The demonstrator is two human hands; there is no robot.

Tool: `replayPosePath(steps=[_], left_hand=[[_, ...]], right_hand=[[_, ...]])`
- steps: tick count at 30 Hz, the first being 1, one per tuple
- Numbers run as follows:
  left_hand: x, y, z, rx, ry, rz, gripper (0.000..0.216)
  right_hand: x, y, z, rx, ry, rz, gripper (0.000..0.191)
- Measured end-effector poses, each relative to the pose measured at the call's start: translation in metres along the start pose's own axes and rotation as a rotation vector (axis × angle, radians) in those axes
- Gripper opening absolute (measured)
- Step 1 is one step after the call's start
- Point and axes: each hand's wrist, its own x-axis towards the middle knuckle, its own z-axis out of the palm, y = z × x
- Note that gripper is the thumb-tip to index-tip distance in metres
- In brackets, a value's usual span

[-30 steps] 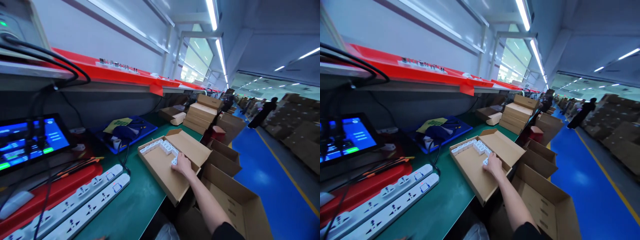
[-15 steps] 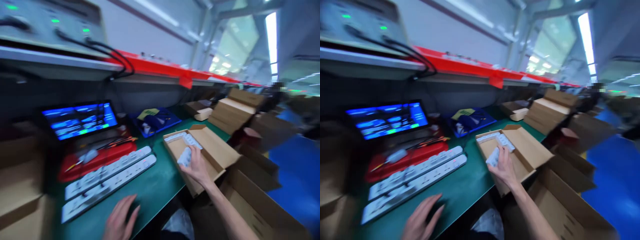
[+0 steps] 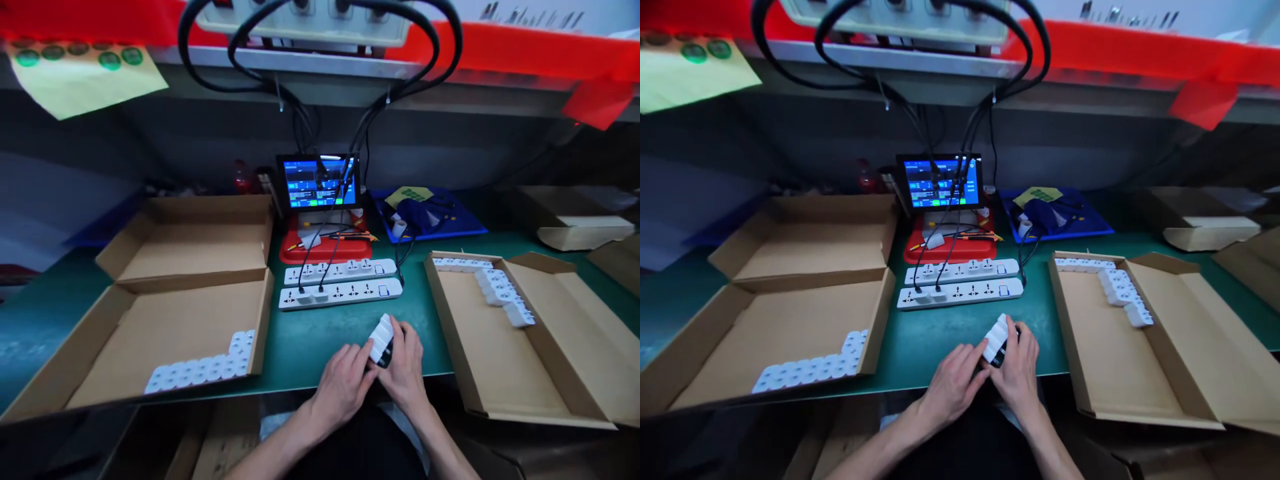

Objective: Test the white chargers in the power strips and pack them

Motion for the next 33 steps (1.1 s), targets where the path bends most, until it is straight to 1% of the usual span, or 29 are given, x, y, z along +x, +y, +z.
replayPosePath(steps=[2,5,7,9,11,13,14,15,17,18,19,21,23,24,25,27,29,33], left_hand=[[0.004,0.002,-0.001,0.066,-0.044,-0.022,0.053],[0.012,-0.001,-0.005,0.168,-0.067,-0.057,0.057],[0.018,-0.008,-0.007,0.244,-0.040,-0.091,0.062],[0.026,-0.014,-0.005,0.288,0.011,-0.128,0.066],[0.035,-0.017,0.000,0.292,0.052,-0.168,0.069],[0.042,-0.016,0.007,0.280,0.073,-0.204,0.072],[0.044,-0.014,0.011,0.277,0.080,-0.218,0.073],[0.045,-0.013,0.014,0.274,0.088,-0.225,0.074],[0.045,-0.011,0.018,0.273,0.104,-0.232,0.074],[0.045,-0.010,0.020,0.270,0.111,-0.236,0.073],[0.045,-0.010,0.021,0.266,0.118,-0.241,0.072],[0.044,-0.012,0.023,0.252,0.130,-0.250,0.071],[0.043,-0.014,0.024,0.243,0.141,-0.250,0.070],[0.043,-0.016,0.025,0.241,0.146,-0.246,0.070],[0.042,-0.018,0.026,0.240,0.149,-0.241,0.069],[0.042,-0.021,0.026,0.241,0.152,-0.223,0.069],[0.041,-0.024,0.026,0.244,0.151,-0.203,0.068],[0.041,-0.024,0.026,0.243,0.151,-0.200,0.066]], right_hand=[[-0.008,0.006,-0.006,-0.062,-0.023,-0.004,0.097],[-0.018,0.004,-0.012,-0.048,-0.040,0.004,0.107],[-0.024,-0.006,-0.015,0.020,-0.073,-0.028,0.114],[-0.028,-0.021,-0.020,0.106,-0.157,-0.089,0.118],[-0.026,-0.032,-0.033,0.159,-0.255,-0.130,0.115],[-0.015,-0.028,-0.056,0.147,-0.309,-0.156,0.103],[-0.006,-0.018,-0.072,0.118,-0.300,-0.163,0.093],[0.006,-0.002,-0.090,0.075,-0.273,-0.168,0.082],[0.038,0.046,-0.132,-0.047,-0.169,-0.141,0.061],[0.056,0.076,-0.153,-0.132,-0.142,-0.118,0.057],[0.075,0.107,-0.171,-0.249,-0.145,-0.091,0.057],[0.112,0.167,-0.200,-0.532,-0.233,-0.011,0.067],[0.141,0.214,-0.215,-0.768,-0.376,0.055,0.083],[0.152,0.231,-0.218,-0.820,-0.418,0.060,0.090],[0.160,0.243,-0.218,-0.853,-0.453,0.052,0.095],[0.169,0.258,-0.214,-0.875,-0.486,0.006,0.100],[0.173,0.262,-0.209,-0.904,-0.503,-0.043,0.100],[0.175,0.261,-0.203,-0.954,-0.507,-0.108,0.096]])
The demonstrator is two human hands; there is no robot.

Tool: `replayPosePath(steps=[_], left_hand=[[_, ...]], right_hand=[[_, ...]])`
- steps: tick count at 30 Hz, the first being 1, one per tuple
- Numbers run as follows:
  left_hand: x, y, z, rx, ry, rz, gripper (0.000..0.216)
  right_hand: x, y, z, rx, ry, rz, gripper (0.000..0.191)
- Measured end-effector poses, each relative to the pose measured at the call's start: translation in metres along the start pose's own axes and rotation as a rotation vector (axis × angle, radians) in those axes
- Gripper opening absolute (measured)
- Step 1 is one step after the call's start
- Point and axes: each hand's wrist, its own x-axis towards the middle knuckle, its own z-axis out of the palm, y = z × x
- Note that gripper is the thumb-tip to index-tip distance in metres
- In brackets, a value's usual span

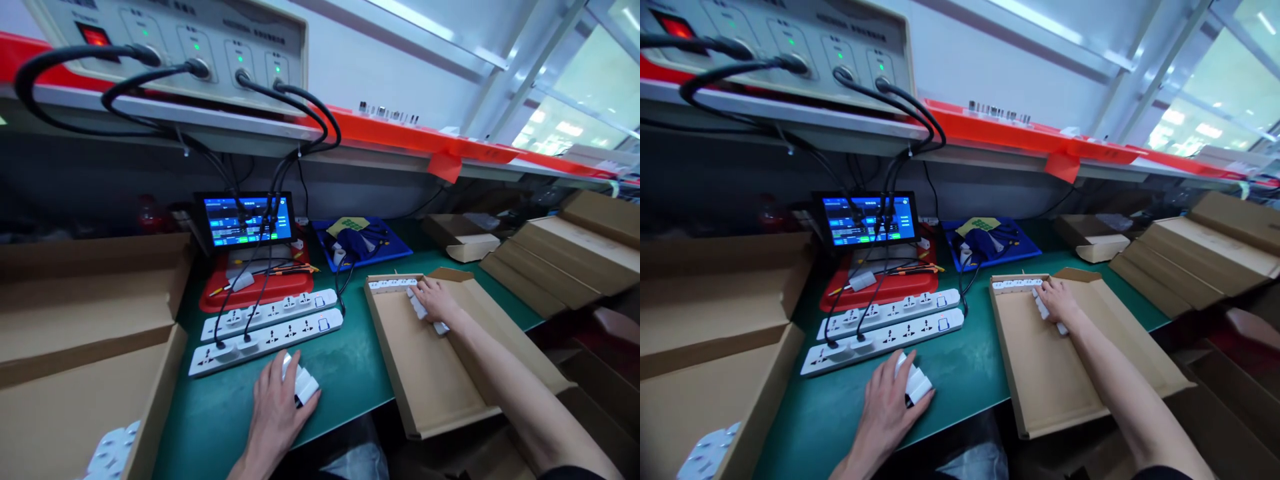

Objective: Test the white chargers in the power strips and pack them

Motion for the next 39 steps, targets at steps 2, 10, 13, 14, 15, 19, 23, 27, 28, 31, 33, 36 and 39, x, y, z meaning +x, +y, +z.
replayPosePath(steps=[2,10,13,14,15,19,23,27,28,31,33,36,39], left_hand=[[0.001,0.001,0.000,-0.001,-0.003,-0.003,0.065],[0.004,-0.019,-0.013,-0.053,-0.022,0.093,0.071],[-0.005,-0.041,-0.025,-0.071,0.000,0.116,0.073],[-0.009,-0.049,-0.028,-0.077,-0.001,0.124,0.073],[-0.012,-0.055,-0.030,-0.084,-0.012,0.133,0.073],[-0.022,-0.062,-0.038,-0.133,-0.107,0.133,0.077],[-0.024,-0.053,-0.043,-0.158,-0.164,0.042,0.097],[-0.023,-0.051,-0.048,-0.159,-0.193,0.011,0.103],[-0.021,-0.051,-0.050,-0.165,-0.201,0.018,0.101],[-0.012,-0.050,-0.060,-0.201,-0.214,0.067,0.100],[-0.006,-0.047,-0.070,-0.212,-0.171,0.105,0.101],[-0.007,-0.043,-0.078,-0.211,-0.028,0.125,0.102],[-0.014,-0.041,-0.071,-0.204,-0.044,0.081,0.099]], right_hand=[[0.002,-0.003,-0.001,-0.018,0.008,-0.019,0.092],[-0.001,-0.011,-0.030,-0.002,0.053,-0.031,0.079],[-0.023,-0.032,-0.060,0.036,0.132,0.060,0.082],[-0.033,-0.047,-0.071,0.085,0.186,0.090,0.086],[-0.045,-0.068,-0.081,0.153,0.244,0.107,0.090],[-0.089,-0.189,-0.103,0.724,0.481,-0.032,0.095],[-0.110,-0.297,-0.079,0.984,0.446,-0.065,0.104],[-0.104,-0.328,-0.045,0.916,0.472,-0.060,0.108],[-0.101,-0.326,-0.043,0.895,0.472,-0.096,0.107],[-0.093,-0.307,-0.056,0.867,0.459,-0.232,0.100],[-0.093,-0.295,-0.076,0.886,0.465,-0.270,0.097],[-0.097,-0.291,-0.098,0.988,0.589,-0.207,0.100],[-0.097,-0.302,-0.094,1.003,0.702,-0.150,0.099]])
